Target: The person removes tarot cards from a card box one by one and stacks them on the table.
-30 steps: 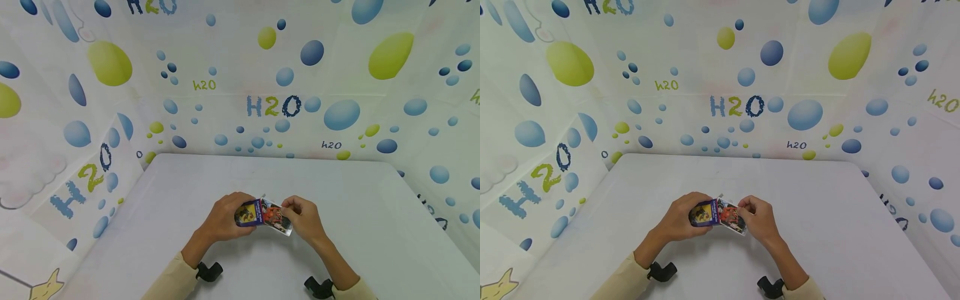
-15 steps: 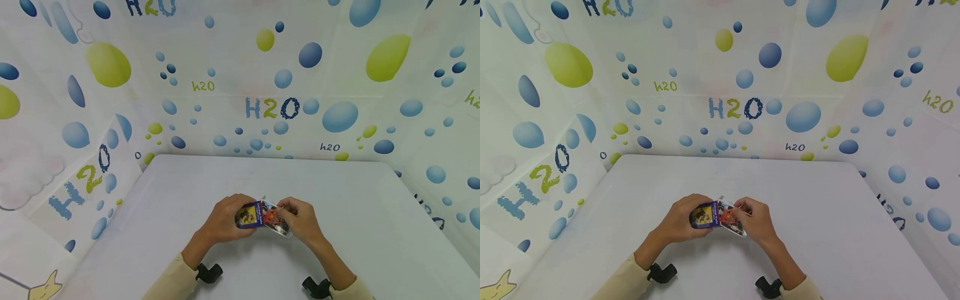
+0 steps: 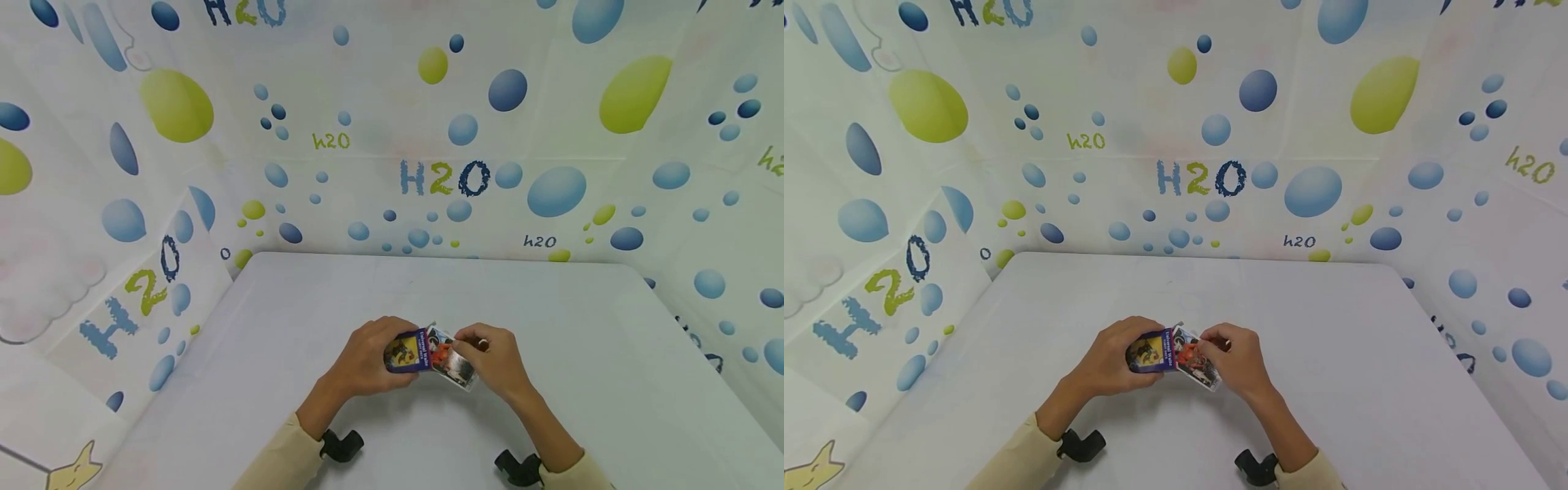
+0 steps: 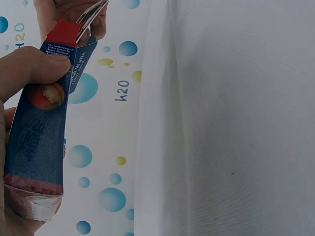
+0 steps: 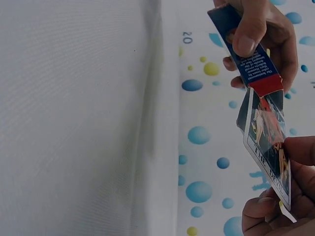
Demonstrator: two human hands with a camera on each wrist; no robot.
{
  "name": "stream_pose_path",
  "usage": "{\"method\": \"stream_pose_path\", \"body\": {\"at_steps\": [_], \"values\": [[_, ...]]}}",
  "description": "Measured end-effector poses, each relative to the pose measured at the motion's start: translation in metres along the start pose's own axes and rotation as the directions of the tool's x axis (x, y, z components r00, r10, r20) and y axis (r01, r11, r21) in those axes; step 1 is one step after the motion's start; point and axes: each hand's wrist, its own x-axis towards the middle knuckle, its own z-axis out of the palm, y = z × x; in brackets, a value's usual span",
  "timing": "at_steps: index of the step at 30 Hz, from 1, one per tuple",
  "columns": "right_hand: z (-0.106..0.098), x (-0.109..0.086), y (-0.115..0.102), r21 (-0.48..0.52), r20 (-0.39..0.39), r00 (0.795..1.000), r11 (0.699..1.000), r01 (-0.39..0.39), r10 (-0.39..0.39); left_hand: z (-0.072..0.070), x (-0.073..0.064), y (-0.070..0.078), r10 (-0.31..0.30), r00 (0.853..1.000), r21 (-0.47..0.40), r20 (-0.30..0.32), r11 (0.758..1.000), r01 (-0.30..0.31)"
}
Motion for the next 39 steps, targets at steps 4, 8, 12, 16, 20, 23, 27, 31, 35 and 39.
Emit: {"method": "stream_pose_path", "body": {"at_steps": [4,8,12,16,20,23,27,31,35,39], "values": [[-0.002,0.001,0.001,0.037,0.010,1.000,0.999,-0.029,0.028,-0.001,0.000,-0.001,-0.004,1.000,0.000,0.001,1.000,0.004],[-0.005,0.003,0.000,0.093,0.028,0.999,0.994,-0.048,0.046,-0.001,0.000,-0.004,-0.004,1.000,0.007,-0.013,1.000,0.004],[-0.008,0.004,0.000,0.120,0.042,0.995,0.988,-0.097,0.092,-0.003,0.000,-0.006,-0.009,1.000,0.019,-0.028,1.000,0.009],[-0.011,0.005,0.000,0.130,0.039,0.992,0.983,-0.127,0.123,-0.004,0.000,-0.007,-0.024,0.999,0.020,-0.029,0.999,0.025],[-0.015,0.007,0.001,0.137,0.019,0.989,0.979,-0.149,0.148,-0.004,-0.001,-0.006,-0.041,0.999,0.018,-0.025,0.999,0.041],[-0.017,0.008,0.003,0.156,0.006,0.985,0.973,-0.172,0.174,-0.004,-0.001,-0.006,-0.051,0.998,0.019,-0.022,0.999,0.051],[-0.019,0.010,0.004,0.188,-0.008,0.981,0.964,-0.187,0.192,-0.005,-0.002,-0.006,-0.059,0.998,0.024,-0.016,0.998,0.060],[-0.021,0.011,0.006,0.202,-0.025,0.978,0.959,-0.199,0.208,-0.005,-0.002,-0.006,-0.061,0.998,0.026,-0.019,0.998,0.061],[-0.023,0.013,0.008,0.208,-0.041,0.971,0.953,-0.221,0.235,-0.005,-0.002,-0.005,-0.058,0.998,0.029,-0.022,0.998,0.059],[-0.025,0.014,0.010,0.218,-0.049,0.962,0.943,-0.252,0.268,-0.005,-0.002,-0.006,-0.060,0.998,0.029,-0.017,0.998,0.061]]}}
